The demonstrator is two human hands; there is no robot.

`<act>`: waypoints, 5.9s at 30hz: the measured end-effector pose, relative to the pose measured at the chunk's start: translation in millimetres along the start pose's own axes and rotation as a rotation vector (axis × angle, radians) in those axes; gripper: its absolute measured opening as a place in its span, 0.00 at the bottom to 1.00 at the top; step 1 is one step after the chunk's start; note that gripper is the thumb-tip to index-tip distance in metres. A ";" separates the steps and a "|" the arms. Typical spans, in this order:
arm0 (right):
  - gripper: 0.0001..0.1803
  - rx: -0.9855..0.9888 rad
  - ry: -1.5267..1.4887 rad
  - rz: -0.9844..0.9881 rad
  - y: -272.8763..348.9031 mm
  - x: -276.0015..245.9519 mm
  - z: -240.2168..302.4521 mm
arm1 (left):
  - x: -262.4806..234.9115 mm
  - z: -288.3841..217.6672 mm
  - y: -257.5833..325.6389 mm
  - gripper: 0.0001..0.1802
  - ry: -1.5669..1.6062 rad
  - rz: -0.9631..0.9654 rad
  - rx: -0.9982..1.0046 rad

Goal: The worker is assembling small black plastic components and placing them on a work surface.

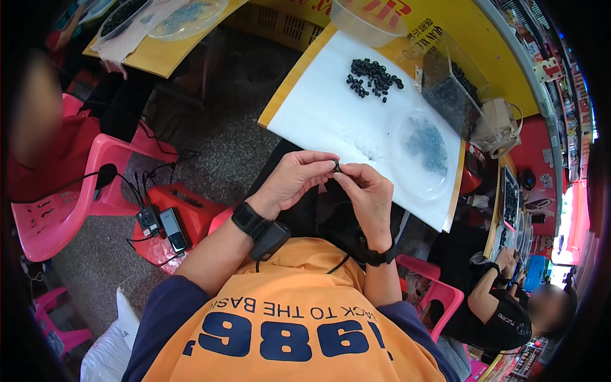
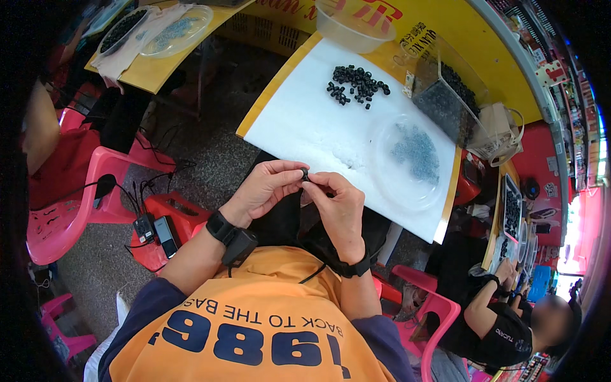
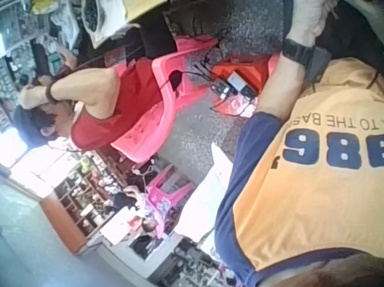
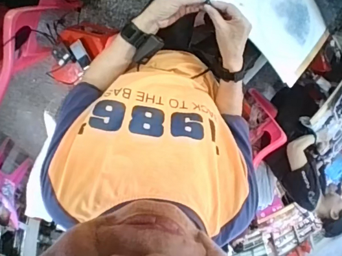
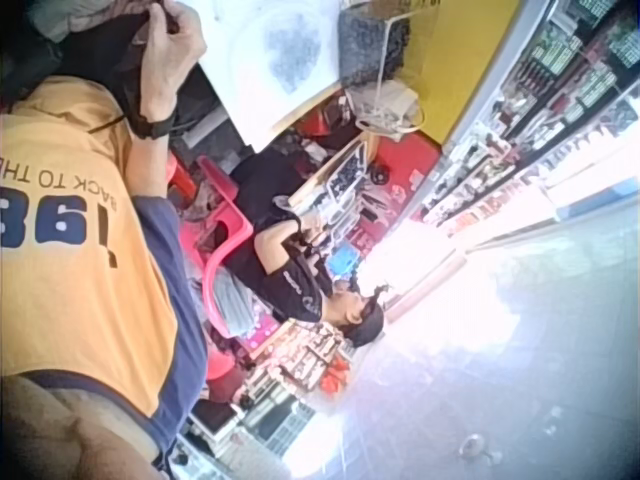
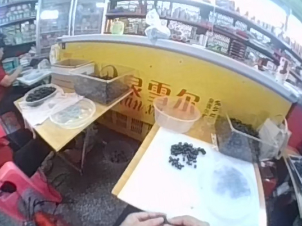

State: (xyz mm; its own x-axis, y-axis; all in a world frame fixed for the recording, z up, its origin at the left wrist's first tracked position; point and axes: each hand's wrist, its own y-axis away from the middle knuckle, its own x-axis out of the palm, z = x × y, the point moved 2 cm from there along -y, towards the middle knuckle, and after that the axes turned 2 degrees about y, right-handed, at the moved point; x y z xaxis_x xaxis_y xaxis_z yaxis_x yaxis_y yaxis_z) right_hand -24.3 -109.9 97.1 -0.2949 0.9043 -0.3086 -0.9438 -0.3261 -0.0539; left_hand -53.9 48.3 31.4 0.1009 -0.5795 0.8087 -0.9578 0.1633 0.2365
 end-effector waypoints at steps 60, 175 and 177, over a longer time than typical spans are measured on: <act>0.13 -0.404 0.583 0.169 -74.0 -48.5 20.8 | 35.8 2.0 -59.1 0.08 -1.574 0.013 0.719; 0.14 -0.292 0.956 -0.236 -260.8 -121.8 -90.9 | 10.3 -9.0 8.3 0.23 -0.064 0.021 -0.182; 0.15 -0.305 0.911 -0.266 -260.2 -131.7 -99.7 | 12.1 -10.3 6.5 0.23 -0.082 0.036 -0.179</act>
State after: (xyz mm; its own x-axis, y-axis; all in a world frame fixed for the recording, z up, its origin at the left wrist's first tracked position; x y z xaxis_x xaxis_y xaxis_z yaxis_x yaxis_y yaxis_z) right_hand 275.1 -171.6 57.1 0.2687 0.4438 -0.8549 -0.8459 -0.3158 -0.4299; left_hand -56.2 50.5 48.3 0.0377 -0.6329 0.7733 -0.8965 0.3204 0.3059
